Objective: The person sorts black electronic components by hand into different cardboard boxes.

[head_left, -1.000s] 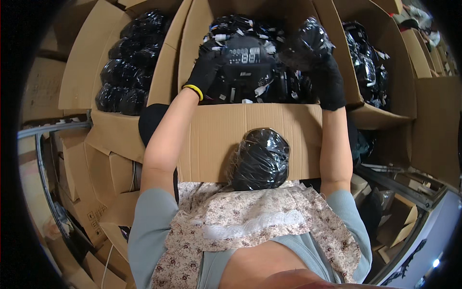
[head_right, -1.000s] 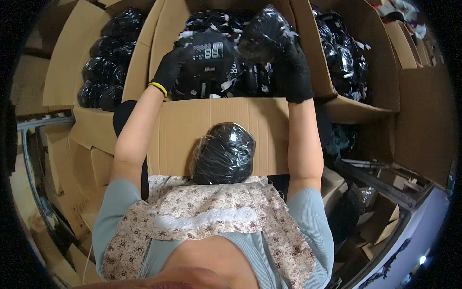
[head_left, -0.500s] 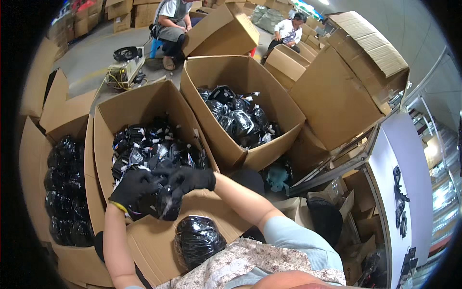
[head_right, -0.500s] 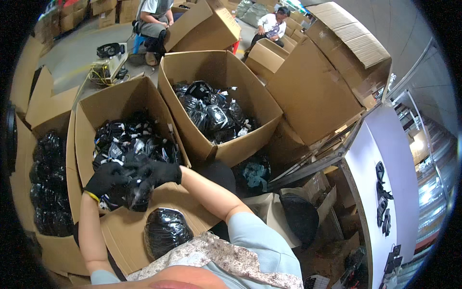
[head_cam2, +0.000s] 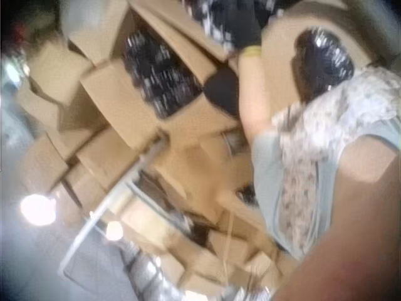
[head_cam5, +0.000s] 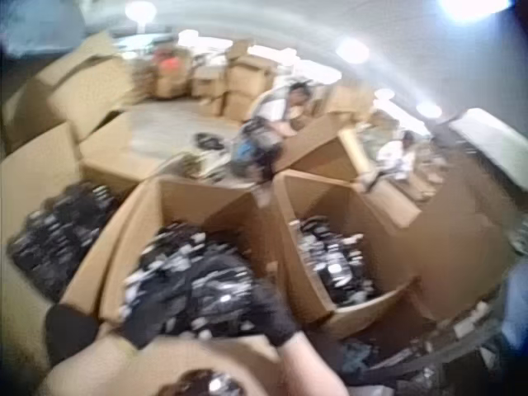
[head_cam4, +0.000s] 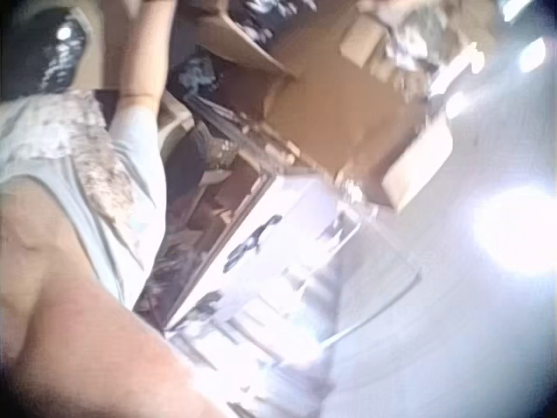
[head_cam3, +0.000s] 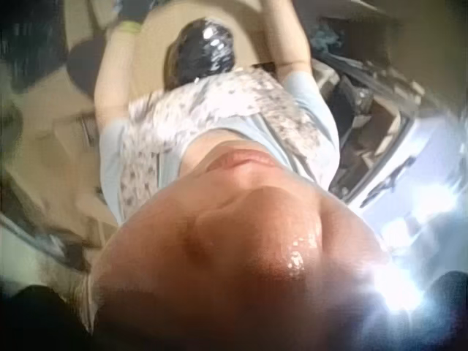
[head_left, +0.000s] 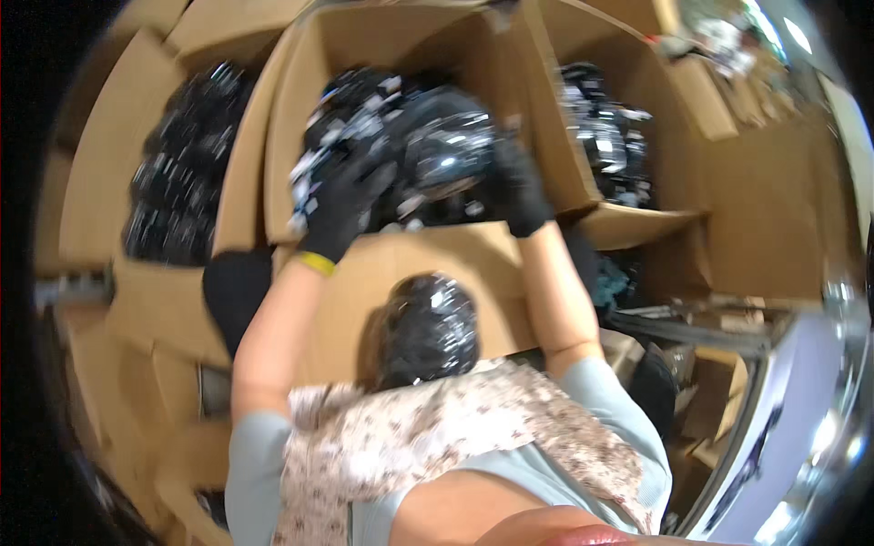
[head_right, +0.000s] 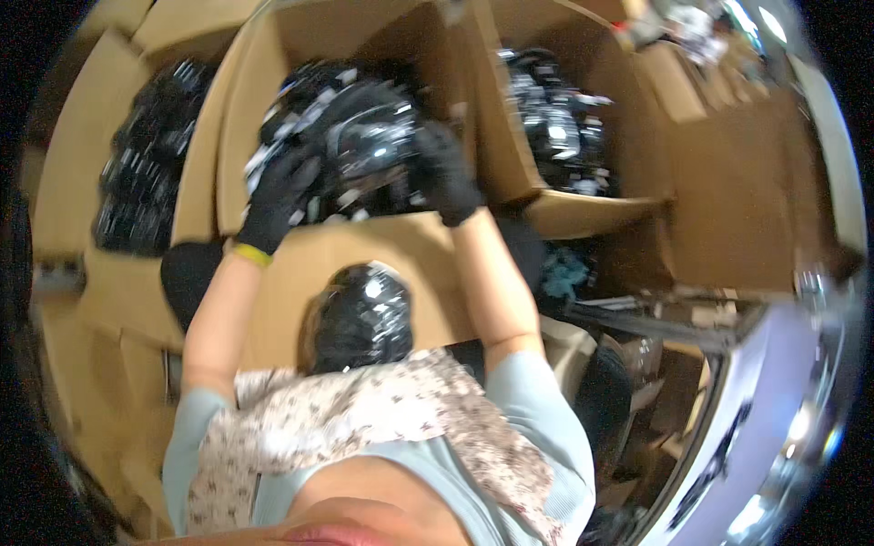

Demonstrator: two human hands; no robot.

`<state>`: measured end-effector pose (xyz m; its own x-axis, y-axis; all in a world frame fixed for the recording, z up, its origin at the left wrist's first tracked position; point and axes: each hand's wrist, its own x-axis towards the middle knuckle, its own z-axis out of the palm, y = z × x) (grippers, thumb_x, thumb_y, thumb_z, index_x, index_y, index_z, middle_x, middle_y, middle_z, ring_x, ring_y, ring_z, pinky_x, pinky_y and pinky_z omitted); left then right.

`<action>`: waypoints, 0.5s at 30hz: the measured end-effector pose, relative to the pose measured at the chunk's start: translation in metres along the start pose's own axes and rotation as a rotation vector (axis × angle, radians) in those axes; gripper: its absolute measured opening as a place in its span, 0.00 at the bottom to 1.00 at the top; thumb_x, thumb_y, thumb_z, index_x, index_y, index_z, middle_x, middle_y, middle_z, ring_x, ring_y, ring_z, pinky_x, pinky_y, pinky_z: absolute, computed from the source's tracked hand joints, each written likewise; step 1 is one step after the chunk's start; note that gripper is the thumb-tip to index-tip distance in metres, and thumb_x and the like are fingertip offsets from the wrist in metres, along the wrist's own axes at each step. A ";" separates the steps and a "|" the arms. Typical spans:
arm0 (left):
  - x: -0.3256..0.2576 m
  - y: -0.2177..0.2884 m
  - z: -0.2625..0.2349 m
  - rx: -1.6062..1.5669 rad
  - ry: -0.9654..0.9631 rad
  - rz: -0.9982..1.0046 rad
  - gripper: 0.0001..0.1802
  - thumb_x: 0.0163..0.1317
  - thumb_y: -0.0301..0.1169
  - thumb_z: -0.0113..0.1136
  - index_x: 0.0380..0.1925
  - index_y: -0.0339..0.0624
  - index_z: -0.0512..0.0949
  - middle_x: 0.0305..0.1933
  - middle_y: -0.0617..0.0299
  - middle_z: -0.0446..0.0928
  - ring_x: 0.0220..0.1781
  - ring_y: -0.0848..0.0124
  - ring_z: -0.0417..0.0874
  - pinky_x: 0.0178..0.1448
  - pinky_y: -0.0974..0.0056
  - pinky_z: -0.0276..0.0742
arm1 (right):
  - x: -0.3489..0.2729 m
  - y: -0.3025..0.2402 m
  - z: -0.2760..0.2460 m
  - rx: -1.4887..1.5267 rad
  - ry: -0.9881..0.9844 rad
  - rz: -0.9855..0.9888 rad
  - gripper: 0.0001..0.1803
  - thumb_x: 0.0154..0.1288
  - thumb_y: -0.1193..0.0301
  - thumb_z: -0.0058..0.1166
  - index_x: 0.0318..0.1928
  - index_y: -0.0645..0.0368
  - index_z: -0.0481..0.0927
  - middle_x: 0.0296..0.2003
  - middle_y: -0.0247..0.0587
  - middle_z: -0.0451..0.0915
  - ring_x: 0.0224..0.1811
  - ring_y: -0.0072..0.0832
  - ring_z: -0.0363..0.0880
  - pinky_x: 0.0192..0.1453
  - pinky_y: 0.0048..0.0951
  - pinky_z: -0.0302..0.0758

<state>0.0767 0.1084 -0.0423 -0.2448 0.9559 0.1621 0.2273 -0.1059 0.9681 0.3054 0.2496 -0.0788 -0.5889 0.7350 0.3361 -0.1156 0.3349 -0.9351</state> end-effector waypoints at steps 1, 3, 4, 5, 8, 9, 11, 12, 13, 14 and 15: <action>-0.001 -0.014 -0.004 -0.335 -0.004 -0.048 0.20 0.66 0.37 0.60 0.53 0.37 0.77 0.50 0.63 0.79 0.50 0.75 0.76 0.59 0.66 0.70 | 0.004 -0.032 0.023 0.817 0.033 0.322 0.19 0.70 0.64 0.53 0.55 0.63 0.75 0.51 0.42 0.79 0.51 0.30 0.78 0.58 0.35 0.74; -0.004 0.010 -0.006 -0.463 0.010 -0.132 0.19 0.66 0.39 0.61 0.51 0.38 0.79 0.45 0.67 0.79 0.46 0.81 0.75 0.52 0.70 0.73 | -0.002 -0.036 0.033 0.886 0.000 0.253 0.21 0.69 0.65 0.54 0.57 0.64 0.73 0.52 0.42 0.78 0.54 0.30 0.77 0.60 0.35 0.73; -0.009 0.009 -0.014 -0.480 0.004 -0.169 0.19 0.67 0.38 0.60 0.52 0.37 0.78 0.48 0.65 0.78 0.48 0.80 0.75 0.55 0.70 0.72 | -0.001 -0.036 0.040 0.890 -0.012 0.279 0.21 0.69 0.65 0.55 0.57 0.64 0.73 0.52 0.41 0.78 0.54 0.29 0.77 0.61 0.35 0.72; -0.014 0.007 -0.020 -0.502 -0.010 -0.201 0.20 0.68 0.38 0.58 0.53 0.36 0.77 0.50 0.64 0.78 0.51 0.79 0.74 0.57 0.70 0.71 | -0.001 -0.035 0.046 0.887 -0.016 0.299 0.22 0.69 0.65 0.56 0.57 0.64 0.73 0.53 0.41 0.78 0.54 0.29 0.76 0.62 0.34 0.72; -0.022 0.004 -0.023 -0.333 0.014 -0.117 0.19 0.67 0.38 0.59 0.52 0.38 0.77 0.48 0.66 0.78 0.49 0.78 0.75 0.55 0.70 0.71 | -0.009 -0.039 0.047 0.750 -0.029 0.280 0.28 0.68 0.63 0.56 0.63 0.64 0.68 0.60 0.44 0.73 0.59 0.33 0.74 0.64 0.38 0.70; -0.024 0.004 -0.025 -0.339 0.021 -0.126 0.19 0.67 0.38 0.59 0.52 0.38 0.77 0.48 0.66 0.78 0.49 0.78 0.75 0.55 0.70 0.71 | -0.012 -0.042 0.047 0.748 -0.033 0.294 0.28 0.68 0.63 0.56 0.63 0.64 0.68 0.60 0.44 0.73 0.59 0.33 0.74 0.64 0.38 0.70; -0.029 0.010 -0.032 -0.107 -0.028 -0.002 0.20 0.67 0.38 0.60 0.53 0.38 0.77 0.45 0.66 0.78 0.46 0.78 0.75 0.52 0.70 0.71 | -0.013 -0.055 0.048 0.651 -0.001 0.250 0.27 0.66 0.66 0.59 0.62 0.66 0.71 0.58 0.40 0.75 0.60 0.30 0.73 0.66 0.34 0.68; -0.030 0.018 -0.035 -0.163 -0.056 -0.213 0.19 0.66 0.37 0.61 0.53 0.38 0.77 0.44 0.66 0.77 0.45 0.79 0.74 0.50 0.71 0.71 | -0.008 -0.069 0.056 0.550 0.044 0.193 0.31 0.65 0.65 0.60 0.64 0.67 0.68 0.62 0.42 0.72 0.63 0.30 0.71 0.67 0.34 0.67; -0.031 0.021 -0.034 -0.171 -0.051 -0.223 0.19 0.66 0.37 0.61 0.53 0.38 0.77 0.44 0.66 0.77 0.45 0.79 0.74 0.50 0.71 0.71 | -0.008 -0.071 0.055 0.547 0.040 0.206 0.31 0.65 0.65 0.60 0.64 0.67 0.68 0.62 0.42 0.72 0.63 0.30 0.71 0.67 0.34 0.67; -0.031 0.024 -0.034 -0.170 -0.020 -0.106 0.19 0.66 0.36 0.61 0.53 0.37 0.77 0.43 0.67 0.76 0.43 0.79 0.74 0.48 0.72 0.71 | -0.006 -0.073 0.052 0.558 0.021 0.192 0.32 0.65 0.65 0.60 0.64 0.68 0.68 0.63 0.43 0.71 0.63 0.30 0.70 0.68 0.34 0.66; -0.031 0.024 -0.032 -0.167 0.010 0.010 0.18 0.66 0.34 0.61 0.52 0.36 0.77 0.42 0.67 0.75 0.42 0.80 0.74 0.46 0.73 0.72 | -0.005 -0.075 0.052 0.569 0.002 0.177 0.32 0.65 0.65 0.60 0.64 0.69 0.67 0.63 0.44 0.69 0.64 0.31 0.70 0.68 0.34 0.66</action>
<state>0.0594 0.0672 -0.0176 -0.2533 0.9519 0.1726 0.0698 -0.1600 0.9847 0.2751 0.1901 -0.0161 -0.6367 0.7524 0.1689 -0.4266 -0.1612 -0.8900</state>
